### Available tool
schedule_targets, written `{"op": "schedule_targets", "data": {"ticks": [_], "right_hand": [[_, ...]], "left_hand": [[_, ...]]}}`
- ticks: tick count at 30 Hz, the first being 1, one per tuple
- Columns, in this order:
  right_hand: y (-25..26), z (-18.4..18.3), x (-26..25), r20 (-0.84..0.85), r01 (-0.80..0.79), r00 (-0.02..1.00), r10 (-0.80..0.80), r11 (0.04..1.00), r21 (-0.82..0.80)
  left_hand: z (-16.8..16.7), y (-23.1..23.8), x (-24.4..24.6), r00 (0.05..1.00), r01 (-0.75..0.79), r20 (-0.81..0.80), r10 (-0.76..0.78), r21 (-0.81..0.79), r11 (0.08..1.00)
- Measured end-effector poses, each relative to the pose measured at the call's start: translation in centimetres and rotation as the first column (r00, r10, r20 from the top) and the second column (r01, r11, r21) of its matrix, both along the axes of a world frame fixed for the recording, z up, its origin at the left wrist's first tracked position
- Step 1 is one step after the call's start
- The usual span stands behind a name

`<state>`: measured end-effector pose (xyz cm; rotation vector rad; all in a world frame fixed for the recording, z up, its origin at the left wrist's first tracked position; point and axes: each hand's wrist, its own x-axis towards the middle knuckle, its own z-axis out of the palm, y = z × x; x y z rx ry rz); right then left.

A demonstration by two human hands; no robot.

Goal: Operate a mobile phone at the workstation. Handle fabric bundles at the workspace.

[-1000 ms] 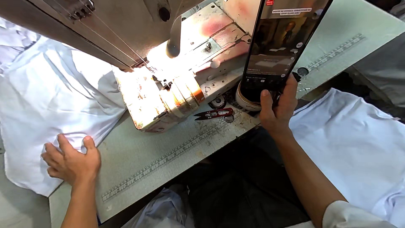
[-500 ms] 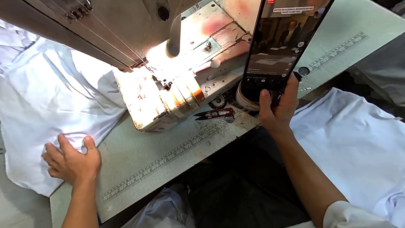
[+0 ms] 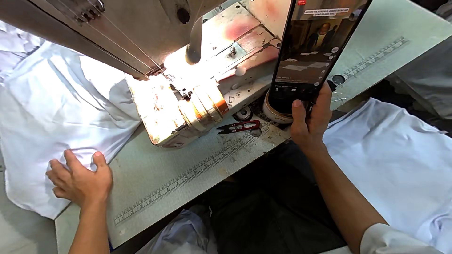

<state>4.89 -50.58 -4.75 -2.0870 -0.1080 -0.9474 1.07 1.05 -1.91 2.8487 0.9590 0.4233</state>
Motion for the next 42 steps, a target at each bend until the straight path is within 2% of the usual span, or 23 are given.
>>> {"op": "schedule_targets", "data": {"ticks": [42], "right_hand": [[0.05,-0.21,0.07,0.017,0.028,0.999,-0.028,1.0,-0.015]], "left_hand": [[0.11,-0.18,0.01,1.0,0.009,-0.002,-0.009,0.0,1.0]]}}
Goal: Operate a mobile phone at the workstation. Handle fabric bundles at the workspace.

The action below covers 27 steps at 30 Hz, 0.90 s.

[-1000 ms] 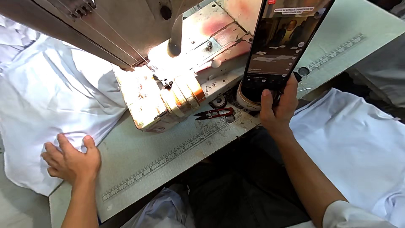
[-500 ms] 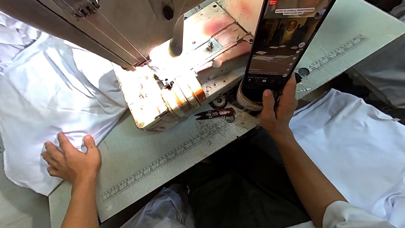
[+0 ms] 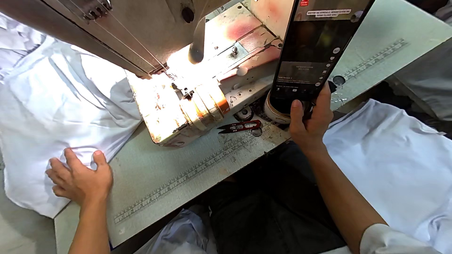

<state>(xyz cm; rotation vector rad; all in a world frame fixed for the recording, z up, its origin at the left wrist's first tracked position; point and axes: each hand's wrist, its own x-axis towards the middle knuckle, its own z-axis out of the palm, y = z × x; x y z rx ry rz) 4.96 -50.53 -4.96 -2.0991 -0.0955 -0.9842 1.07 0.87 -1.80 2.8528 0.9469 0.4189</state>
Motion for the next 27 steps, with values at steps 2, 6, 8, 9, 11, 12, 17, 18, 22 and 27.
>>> {"op": "schedule_targets", "data": {"ticks": [2,6,8,9,11,12,17,18,22,27], "right_hand": [[-0.02,0.0,-0.06,-0.006,-0.005,1.0,0.005,1.0,0.0],[-0.06,0.01,-0.08,-0.009,-0.003,1.0,0.003,1.0,-0.004],[-0.06,-0.07,-0.12,-0.019,0.0,1.0,0.0,1.0,-0.006],[-0.07,-0.09,-0.13,-0.024,-0.001,1.0,0.001,1.0,-0.007],[-0.07,-0.11,-0.12,-0.023,-0.001,1.0,0.001,1.0,-0.008],[-0.07,-0.1,-0.12,-0.021,-0.002,1.0,0.002,1.0,-0.007],[0.01,-0.09,0.03,0.007,-0.002,1.0,0.001,1.0,0.004],[0.0,-0.09,0.06,0.008,-0.002,1.0,0.002,1.0,0.006],[0.01,-0.04,-0.01,-0.005,0.009,1.0,-0.009,1.0,-0.001],[0.01,0.01,-0.03,-0.006,0.001,1.0,-0.001,1.0,0.004]], "left_hand": [[-0.03,0.03,0.0,1.0,0.001,0.006,-0.001,-0.001,1.0],[-0.03,0.0,0.01,1.0,-0.004,0.003,0.004,-0.005,1.0],[-0.07,0.07,-0.01,1.0,-0.006,0.003,0.006,0.0,1.0],[-0.13,0.13,0.01,1.0,-0.008,0.003,0.008,0.005,1.0],[-0.18,0.2,0.05,1.0,-0.007,0.003,0.007,0.008,1.0],[-0.19,0.22,0.07,1.0,-0.009,0.0,0.009,0.01,1.0],[-0.26,0.31,0.06,1.0,-0.013,-0.006,0.013,0.015,1.0],[-0.28,0.35,0.07,1.0,-0.012,-0.008,0.012,0.016,1.0],[-0.21,0.37,0.0,1.0,0.006,0.0,-0.006,0.01,1.0],[-0.18,0.32,-0.02,1.0,0.011,0.002,-0.011,0.014,1.0]]}}
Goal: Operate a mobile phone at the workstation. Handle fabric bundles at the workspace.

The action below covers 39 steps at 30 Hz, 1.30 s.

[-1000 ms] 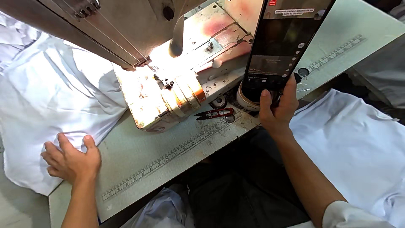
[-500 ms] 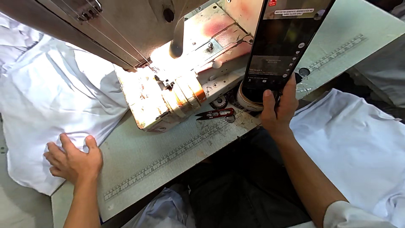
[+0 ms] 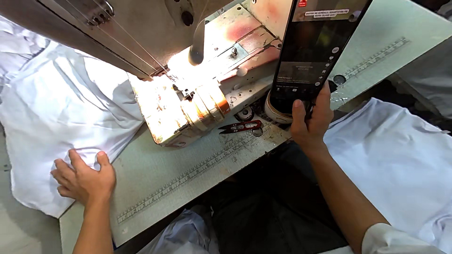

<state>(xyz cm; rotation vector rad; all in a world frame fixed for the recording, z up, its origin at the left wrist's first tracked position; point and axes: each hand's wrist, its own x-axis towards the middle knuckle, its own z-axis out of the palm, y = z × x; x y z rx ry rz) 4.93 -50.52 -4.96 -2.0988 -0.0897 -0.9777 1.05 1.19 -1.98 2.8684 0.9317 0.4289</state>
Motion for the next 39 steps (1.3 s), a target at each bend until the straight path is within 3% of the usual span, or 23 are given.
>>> {"op": "schedule_targets", "data": {"ticks": [39], "right_hand": [[-0.13,-0.02,-0.05,0.002,-0.022,1.0,0.022,1.0,-0.001]], "left_hand": [[0.07,-0.16,0.08,1.0,-0.016,-0.006,0.016,-0.005,1.0]]}}
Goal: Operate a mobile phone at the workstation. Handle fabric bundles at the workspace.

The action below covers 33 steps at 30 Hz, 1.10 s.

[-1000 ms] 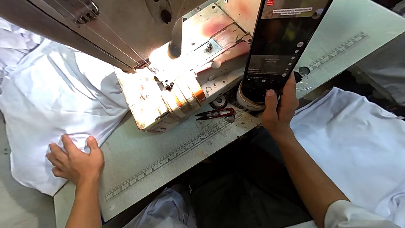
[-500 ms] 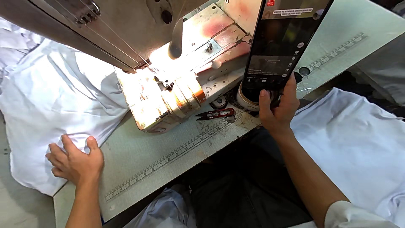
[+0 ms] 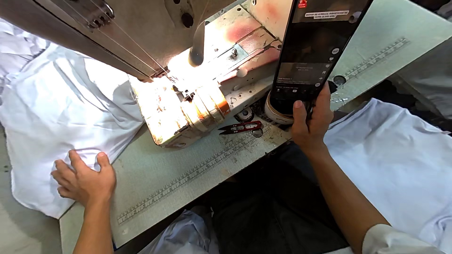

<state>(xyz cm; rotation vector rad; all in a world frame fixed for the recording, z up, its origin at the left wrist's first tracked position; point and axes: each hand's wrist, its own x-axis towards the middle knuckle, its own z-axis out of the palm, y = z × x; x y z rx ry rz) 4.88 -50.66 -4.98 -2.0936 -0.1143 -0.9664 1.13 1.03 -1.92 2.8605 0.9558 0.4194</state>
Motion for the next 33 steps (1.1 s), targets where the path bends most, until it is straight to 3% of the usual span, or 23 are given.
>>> {"op": "schedule_targets", "data": {"ticks": [33], "right_hand": [[0.11,0.11,0.01,-0.014,0.013,1.0,-0.013,1.0,0.014]], "left_hand": [[-0.01,0.0,-0.07,1.0,0.007,0.005,-0.007,-0.007,1.0]]}}
